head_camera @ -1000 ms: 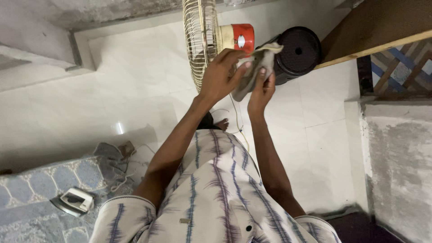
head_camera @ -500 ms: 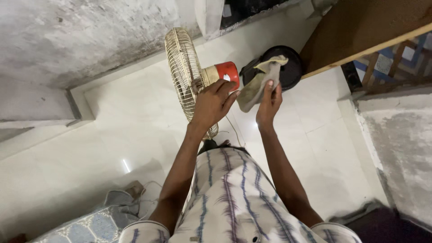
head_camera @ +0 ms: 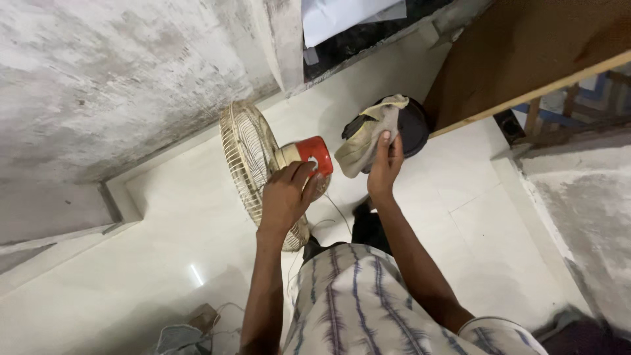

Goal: The person wipes the front grill of a standing fan with a cloth, then moves to a small black monitor on a shelf and wipes its screen and frame. The person uses a cloth to clean the surfaces of both items.

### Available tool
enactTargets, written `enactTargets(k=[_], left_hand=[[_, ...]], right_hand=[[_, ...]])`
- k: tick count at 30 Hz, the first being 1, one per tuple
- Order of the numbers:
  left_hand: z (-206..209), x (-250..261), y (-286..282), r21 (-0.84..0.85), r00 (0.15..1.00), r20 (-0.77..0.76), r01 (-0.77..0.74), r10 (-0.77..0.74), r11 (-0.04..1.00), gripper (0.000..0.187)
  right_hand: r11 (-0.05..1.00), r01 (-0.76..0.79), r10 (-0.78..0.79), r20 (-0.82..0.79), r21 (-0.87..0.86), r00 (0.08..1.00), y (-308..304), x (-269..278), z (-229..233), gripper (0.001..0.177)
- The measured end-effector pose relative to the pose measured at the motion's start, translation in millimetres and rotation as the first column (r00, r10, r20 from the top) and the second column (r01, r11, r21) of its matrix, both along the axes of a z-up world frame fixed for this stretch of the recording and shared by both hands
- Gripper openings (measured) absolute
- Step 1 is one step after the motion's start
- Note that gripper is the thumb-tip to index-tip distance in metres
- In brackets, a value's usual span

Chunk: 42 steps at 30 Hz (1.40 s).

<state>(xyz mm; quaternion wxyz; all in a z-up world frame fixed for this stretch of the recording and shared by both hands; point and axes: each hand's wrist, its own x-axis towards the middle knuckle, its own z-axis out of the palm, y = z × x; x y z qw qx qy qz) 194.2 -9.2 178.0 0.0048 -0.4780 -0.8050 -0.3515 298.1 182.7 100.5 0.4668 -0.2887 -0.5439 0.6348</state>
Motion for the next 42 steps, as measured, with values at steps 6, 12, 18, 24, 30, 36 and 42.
enactTargets(k=[6, 12, 18, 24, 30, 36, 42], left_hand=[[-10.9, 13.5, 54.7, -0.092, 0.995, 0.000, -0.101, 0.101, 0.991, 0.026], [15.4, 30.8, 152.0, -0.006, 0.993, 0.007, -0.121, 0.121, 0.993, 0.028], [40.5, 36.6, 229.7, 0.087, 0.985, 0.139, -0.116, 0.103, 0.989, 0.032], [28.7, -2.5, 284.6, 0.155, 0.969, 0.224, -0.139, 0.102, 0.978, 0.043], [-23.3, -103.4, 360.7, 0.386, 0.899, 0.434, -0.244, 0.058, 0.890, 0.056], [-94.0, -270.4, 480.2, 0.602, 0.955, 0.291, -0.235, 0.064, 0.763, 0.070], [-64.1, -390.9, 550.9, 0.656, 0.948, 0.310, -0.160, -0.070, 0.738, 0.073]], right_hand=[[0.996, -0.017, 0.018, 0.007, -0.092, 1.000, 78.4, 5.8, -18.9, 0.037], [0.997, -0.036, 0.038, 0.017, -0.068, 0.999, 179.8, 21.9, -22.7, 0.035], [0.996, -0.086, 0.087, -0.024, 0.024, 0.996, 237.0, 30.7, 0.5, 0.039], [0.994, -0.105, 0.109, -0.118, 0.040, 0.987, 270.6, 23.2, 1.9, 0.039], [0.996, -0.030, 0.032, -0.023, 0.090, 0.999, 293.8, 2.9, 9.1, 0.040], [0.977, 0.115, -0.126, 0.052, 0.179, 0.991, 325.6, -46.0, 4.9, 0.038], [0.967, 0.182, -0.185, 0.001, 0.181, 0.983, 346.1, -86.5, 4.7, 0.030]])
